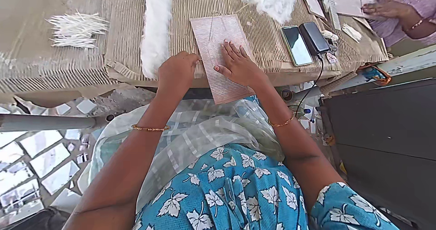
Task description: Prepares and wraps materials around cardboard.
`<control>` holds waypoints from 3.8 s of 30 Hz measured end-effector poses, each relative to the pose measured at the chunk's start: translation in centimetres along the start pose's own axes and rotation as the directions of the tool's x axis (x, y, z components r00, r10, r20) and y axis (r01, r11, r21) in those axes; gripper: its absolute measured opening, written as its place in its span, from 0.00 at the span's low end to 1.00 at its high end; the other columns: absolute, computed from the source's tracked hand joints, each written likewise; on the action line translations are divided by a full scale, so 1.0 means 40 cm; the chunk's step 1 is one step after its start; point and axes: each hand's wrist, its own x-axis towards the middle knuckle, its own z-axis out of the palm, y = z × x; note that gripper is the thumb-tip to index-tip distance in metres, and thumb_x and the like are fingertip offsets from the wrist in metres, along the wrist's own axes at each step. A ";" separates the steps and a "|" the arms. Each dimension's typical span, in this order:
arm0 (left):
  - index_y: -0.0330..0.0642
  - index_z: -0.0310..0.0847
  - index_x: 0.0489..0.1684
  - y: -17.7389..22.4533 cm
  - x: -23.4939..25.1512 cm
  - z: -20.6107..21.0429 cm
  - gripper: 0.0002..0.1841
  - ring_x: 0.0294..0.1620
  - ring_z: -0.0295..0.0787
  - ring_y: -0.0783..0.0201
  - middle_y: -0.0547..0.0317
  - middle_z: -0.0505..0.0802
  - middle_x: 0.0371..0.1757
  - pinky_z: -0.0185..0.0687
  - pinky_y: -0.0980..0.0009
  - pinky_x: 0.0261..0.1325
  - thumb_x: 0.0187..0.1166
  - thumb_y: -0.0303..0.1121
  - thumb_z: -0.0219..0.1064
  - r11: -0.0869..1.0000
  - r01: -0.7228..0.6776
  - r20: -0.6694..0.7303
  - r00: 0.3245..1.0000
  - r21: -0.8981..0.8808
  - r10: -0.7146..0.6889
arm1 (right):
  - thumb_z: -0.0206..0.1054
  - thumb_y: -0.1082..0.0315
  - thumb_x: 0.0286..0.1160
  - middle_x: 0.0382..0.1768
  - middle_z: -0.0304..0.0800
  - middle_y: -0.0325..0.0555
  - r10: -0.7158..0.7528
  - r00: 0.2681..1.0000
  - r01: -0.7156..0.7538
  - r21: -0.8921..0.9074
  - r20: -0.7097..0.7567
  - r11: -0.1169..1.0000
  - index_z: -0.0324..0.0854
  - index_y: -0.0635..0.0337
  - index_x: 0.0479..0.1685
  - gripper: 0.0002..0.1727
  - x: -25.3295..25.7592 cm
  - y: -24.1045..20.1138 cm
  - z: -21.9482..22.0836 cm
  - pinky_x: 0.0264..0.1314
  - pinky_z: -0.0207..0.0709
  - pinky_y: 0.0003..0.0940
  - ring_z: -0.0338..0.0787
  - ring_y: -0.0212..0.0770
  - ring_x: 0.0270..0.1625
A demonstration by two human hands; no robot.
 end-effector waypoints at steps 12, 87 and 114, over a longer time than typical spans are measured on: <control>0.36 0.86 0.57 0.058 -0.160 0.027 0.14 0.54 0.91 0.36 0.39 0.92 0.53 0.83 0.36 0.49 0.93 0.34 0.56 0.993 -0.047 0.115 0.992 -0.106 0.059 | 0.33 0.26 0.84 0.94 0.49 0.58 -0.082 0.989 0.084 -0.012 0.122 0.996 0.49 0.67 0.94 0.54 -0.269 -0.037 -0.011 0.95 0.30 0.62 0.47 0.54 0.96; 0.46 0.87 0.71 -0.012 0.004 0.027 0.17 0.57 0.89 0.33 0.35 0.89 0.59 0.83 0.40 0.51 0.92 0.33 0.58 0.999 -0.025 -0.019 0.999 0.028 0.025 | 0.34 0.31 0.88 0.96 0.40 0.56 -0.055 0.997 0.058 -0.050 0.060 0.997 0.42 0.66 0.95 0.51 0.087 0.030 -0.030 0.96 0.24 0.59 0.39 0.51 0.98; 0.34 0.88 0.53 0.033 -0.046 0.014 0.13 0.49 0.92 0.33 0.35 0.92 0.48 0.83 0.35 0.43 0.91 0.34 0.60 0.998 -0.050 -0.017 0.999 -0.038 0.049 | 0.37 0.29 0.86 0.96 0.41 0.55 -0.026 0.999 0.027 -0.035 0.028 0.999 0.43 0.65 0.96 0.52 -0.020 0.011 -0.007 0.96 0.24 0.60 0.40 0.51 0.98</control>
